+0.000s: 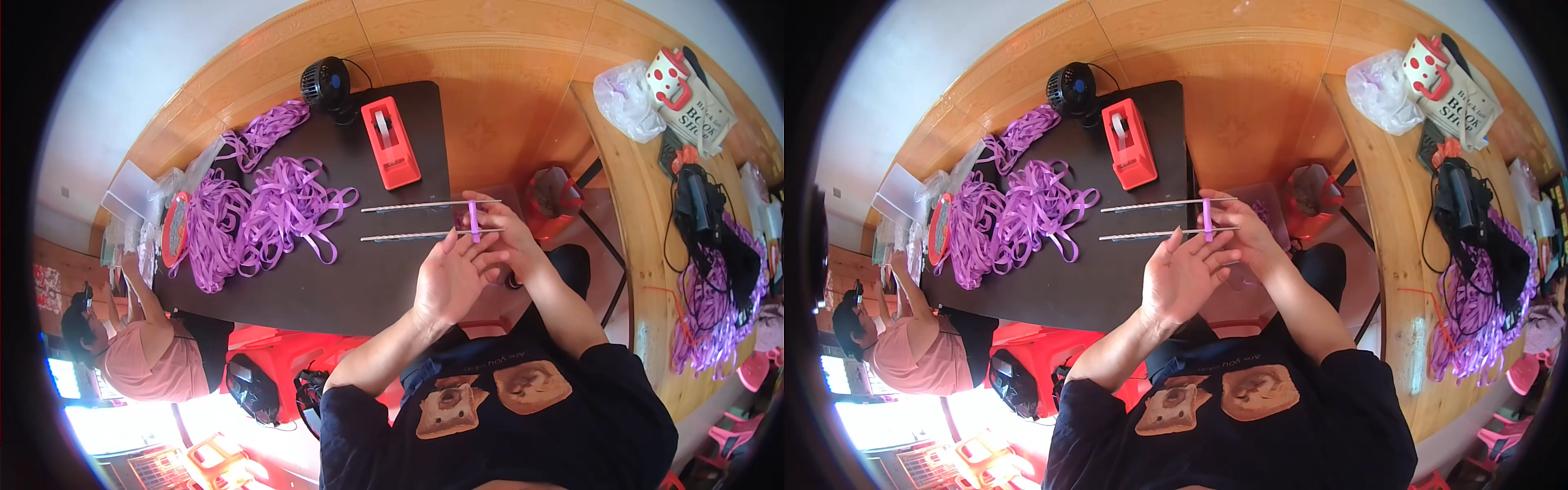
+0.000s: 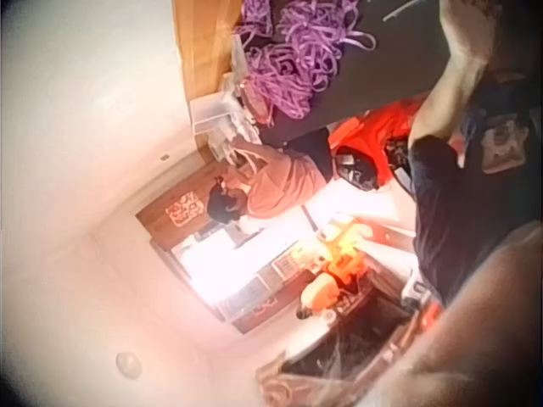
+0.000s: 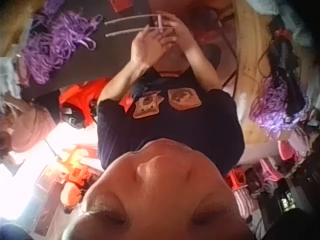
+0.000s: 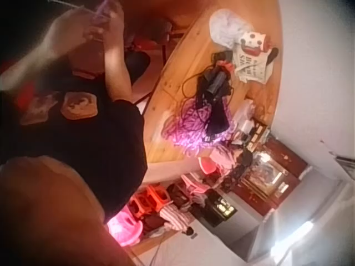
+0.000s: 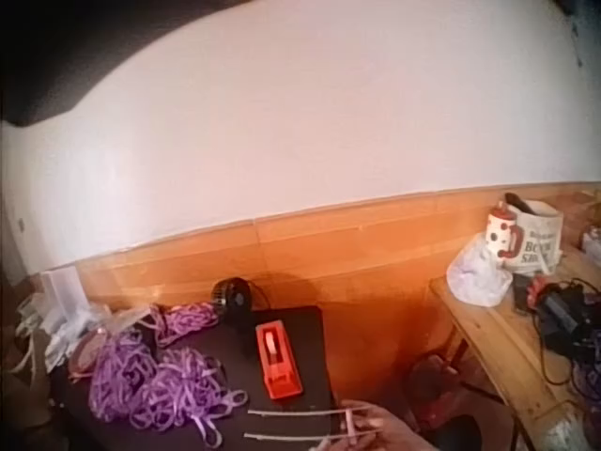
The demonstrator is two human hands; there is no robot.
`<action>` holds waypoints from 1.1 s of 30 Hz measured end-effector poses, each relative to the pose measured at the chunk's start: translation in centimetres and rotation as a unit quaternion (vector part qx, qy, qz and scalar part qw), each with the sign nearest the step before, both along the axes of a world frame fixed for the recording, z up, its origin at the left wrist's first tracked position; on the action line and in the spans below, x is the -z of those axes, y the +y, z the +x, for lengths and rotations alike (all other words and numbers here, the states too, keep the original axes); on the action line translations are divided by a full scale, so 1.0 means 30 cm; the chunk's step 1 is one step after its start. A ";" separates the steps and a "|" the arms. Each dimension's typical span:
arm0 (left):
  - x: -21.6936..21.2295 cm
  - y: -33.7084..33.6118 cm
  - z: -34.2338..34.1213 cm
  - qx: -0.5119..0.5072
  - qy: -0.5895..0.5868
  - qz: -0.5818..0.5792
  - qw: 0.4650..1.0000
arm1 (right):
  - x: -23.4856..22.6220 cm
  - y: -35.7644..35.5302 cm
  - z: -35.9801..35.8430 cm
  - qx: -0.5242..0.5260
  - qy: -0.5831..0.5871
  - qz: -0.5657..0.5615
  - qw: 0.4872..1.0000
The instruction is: The person is tying purple ribbons onto a metal wire template to create decorative items.
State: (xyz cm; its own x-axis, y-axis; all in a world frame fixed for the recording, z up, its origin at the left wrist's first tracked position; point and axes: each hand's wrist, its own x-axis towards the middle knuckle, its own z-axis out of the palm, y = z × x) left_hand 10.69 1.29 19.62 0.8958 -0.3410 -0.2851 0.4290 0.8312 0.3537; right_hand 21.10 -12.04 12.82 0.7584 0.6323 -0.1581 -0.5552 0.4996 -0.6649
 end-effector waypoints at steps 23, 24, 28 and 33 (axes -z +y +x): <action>-0.004 -0.006 -0.001 -0.003 0.001 0.003 1.000 | -0.030 0.064 -0.050 0.017 0.129 0.252 0.959; -0.006 -0.006 0.000 -0.001 0.001 0.004 1.000 | -0.024 0.064 -0.047 0.018 0.129 0.253 0.959; -0.004 -0.004 0.000 0.002 -0.001 0.005 1.000 | 0.003 0.071 -0.036 -0.015 0.103 0.290 0.951; -0.002 -0.005 0.003 0.006 -0.006 0.002 1.000 | 0.034 0.053 -0.015 -0.027 0.058 0.251 0.966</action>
